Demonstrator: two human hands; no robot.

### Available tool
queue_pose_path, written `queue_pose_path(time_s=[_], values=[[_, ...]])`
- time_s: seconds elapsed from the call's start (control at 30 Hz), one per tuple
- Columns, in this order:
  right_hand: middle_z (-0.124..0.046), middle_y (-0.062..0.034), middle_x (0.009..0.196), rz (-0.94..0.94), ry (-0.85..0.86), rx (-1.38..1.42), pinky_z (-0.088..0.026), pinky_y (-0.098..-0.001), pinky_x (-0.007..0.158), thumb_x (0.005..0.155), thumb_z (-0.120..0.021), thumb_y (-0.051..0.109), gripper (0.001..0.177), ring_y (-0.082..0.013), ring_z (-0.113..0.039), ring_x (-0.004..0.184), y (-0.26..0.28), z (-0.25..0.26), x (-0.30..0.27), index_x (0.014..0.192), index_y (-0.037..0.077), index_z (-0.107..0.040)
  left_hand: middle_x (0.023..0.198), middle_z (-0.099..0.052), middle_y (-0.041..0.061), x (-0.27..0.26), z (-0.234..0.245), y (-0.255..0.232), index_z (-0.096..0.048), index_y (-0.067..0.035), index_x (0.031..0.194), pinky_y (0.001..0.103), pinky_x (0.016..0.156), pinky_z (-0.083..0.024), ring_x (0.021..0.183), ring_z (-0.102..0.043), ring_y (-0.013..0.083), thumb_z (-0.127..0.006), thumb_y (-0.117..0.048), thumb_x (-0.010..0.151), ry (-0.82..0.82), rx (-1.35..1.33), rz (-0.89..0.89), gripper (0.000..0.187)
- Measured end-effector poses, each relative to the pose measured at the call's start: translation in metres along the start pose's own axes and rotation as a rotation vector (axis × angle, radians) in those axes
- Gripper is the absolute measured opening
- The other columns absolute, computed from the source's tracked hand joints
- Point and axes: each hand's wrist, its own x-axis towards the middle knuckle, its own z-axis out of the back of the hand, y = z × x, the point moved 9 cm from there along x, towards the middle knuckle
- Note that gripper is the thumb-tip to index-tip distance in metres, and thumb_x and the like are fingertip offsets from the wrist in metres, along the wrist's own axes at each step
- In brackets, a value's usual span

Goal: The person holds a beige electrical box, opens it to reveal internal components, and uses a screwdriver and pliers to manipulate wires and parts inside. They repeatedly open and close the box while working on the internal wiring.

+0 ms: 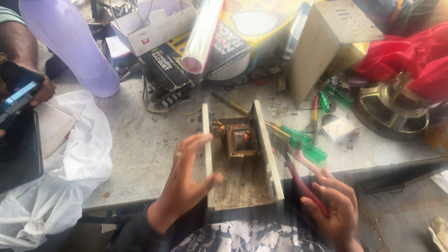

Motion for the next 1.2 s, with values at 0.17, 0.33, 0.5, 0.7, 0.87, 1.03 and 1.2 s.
queue_pose_path(time_s=[0.17, 0.33, 0.5, 0.7, 0.87, 1.03, 1.2], values=[[-0.053, -0.0166, 0.139, -0.104, -0.025, 0.064, -0.055, -0.0352, 0.112, 0.086, -0.079, 0.015, 0.052, -0.0270, -0.059, 0.134, -0.006, 0.005, -0.004, 0.131, 0.000, -0.056, 0.160, -0.035, 0.027, -0.036, 0.000, -0.031, -0.043, -0.007, 0.150, 0.056, 0.126, -0.023, 0.155, -0.025, 0.0425, -0.068, -0.072, 0.087, 0.135, -0.065, -0.023, 0.095], [-0.064, -0.0131, 0.120, -0.166, 0.142, -0.337, -0.057, -0.0368, 0.091, 0.072, -0.087, 0.017, 0.062, -0.0243, -0.065, 0.106, -0.005, 0.006, 0.007, 0.128, 0.003, -0.065, 0.123, -0.064, 0.008, -0.034, -0.014, -0.041, -0.068, -0.016, 0.109, 0.057, 0.128, -0.023, 0.144, -0.045, 0.0351, -0.065, -0.073, 0.084, 0.093, 0.051, -0.249, 0.062], [-0.063, -0.0144, 0.119, -0.207, 0.254, -0.390, -0.055, -0.0416, 0.088, 0.073, -0.083, 0.021, 0.062, -0.0307, -0.065, 0.108, -0.002, 0.000, 0.012, 0.131, 0.009, -0.064, 0.073, -0.054, -0.001, -0.021, -0.012, -0.036, -0.053, -0.016, 0.061, 0.048, 0.113, -0.042, 0.097, -0.062, 0.0233, -0.052, -0.078, 0.091, 0.045, -0.105, -0.339, 0.069], [-0.059, -0.0179, 0.116, -0.296, 0.448, -0.570, -0.050, -0.0471, 0.088, 0.075, -0.075, 0.028, 0.072, -0.0387, -0.060, 0.109, 0.005, -0.007, 0.019, 0.142, 0.013, -0.050, 0.061, -0.045, 0.000, -0.021, -0.017, -0.059, -0.040, -0.016, 0.054, 0.039, 0.085, -0.041, 0.071, -0.050, 0.0224, -0.050, -0.075, 0.096, -0.006, -0.186, -0.419, 0.073], [-0.059, -0.0192, 0.114, -0.356, 0.546, -0.654, -0.050, -0.0501, 0.091, 0.084, -0.065, 0.021, 0.070, -0.0411, -0.060, 0.107, 0.008, -0.017, 0.020, 0.150, 0.017, -0.043, 0.064, -0.046, 0.000, -0.028, -0.014, -0.086, -0.041, -0.017, 0.057, 0.038, 0.082, -0.041, 0.072, -0.052, 0.0238, -0.064, -0.063, 0.097, 0.081, -0.155, -0.477, 0.065], [-0.063, -0.0167, 0.124, -0.639, 0.629, -0.437, -0.048, -0.0482, 0.096, 0.085, -0.065, 0.025, 0.078, -0.0367, -0.061, 0.117, -0.025, -0.008, 0.017, 0.157, 0.022, -0.035, 0.057, -0.041, -0.002, -0.024, -0.015, -0.103, -0.035, -0.018, 0.053, 0.037, 0.072, -0.036, 0.062, -0.045, 0.0207, -0.077, -0.052, 0.087, 0.123, -0.096, -0.476, 0.064], [-0.066, -0.0158, 0.120, -0.588, 0.567, -0.231, -0.048, -0.0424, 0.100, 0.086, -0.067, 0.021, 0.074, -0.0306, -0.064, 0.117, -0.031, 0.022, 0.032, 0.156, 0.018, -0.041, 0.055, -0.040, -0.001, -0.015, -0.014, -0.111, -0.036, -0.018, 0.051, 0.036, 0.071, -0.037, 0.058, -0.043, 0.0204, -0.081, -0.046, 0.086, 0.143, -0.083, -0.481, 0.064]])
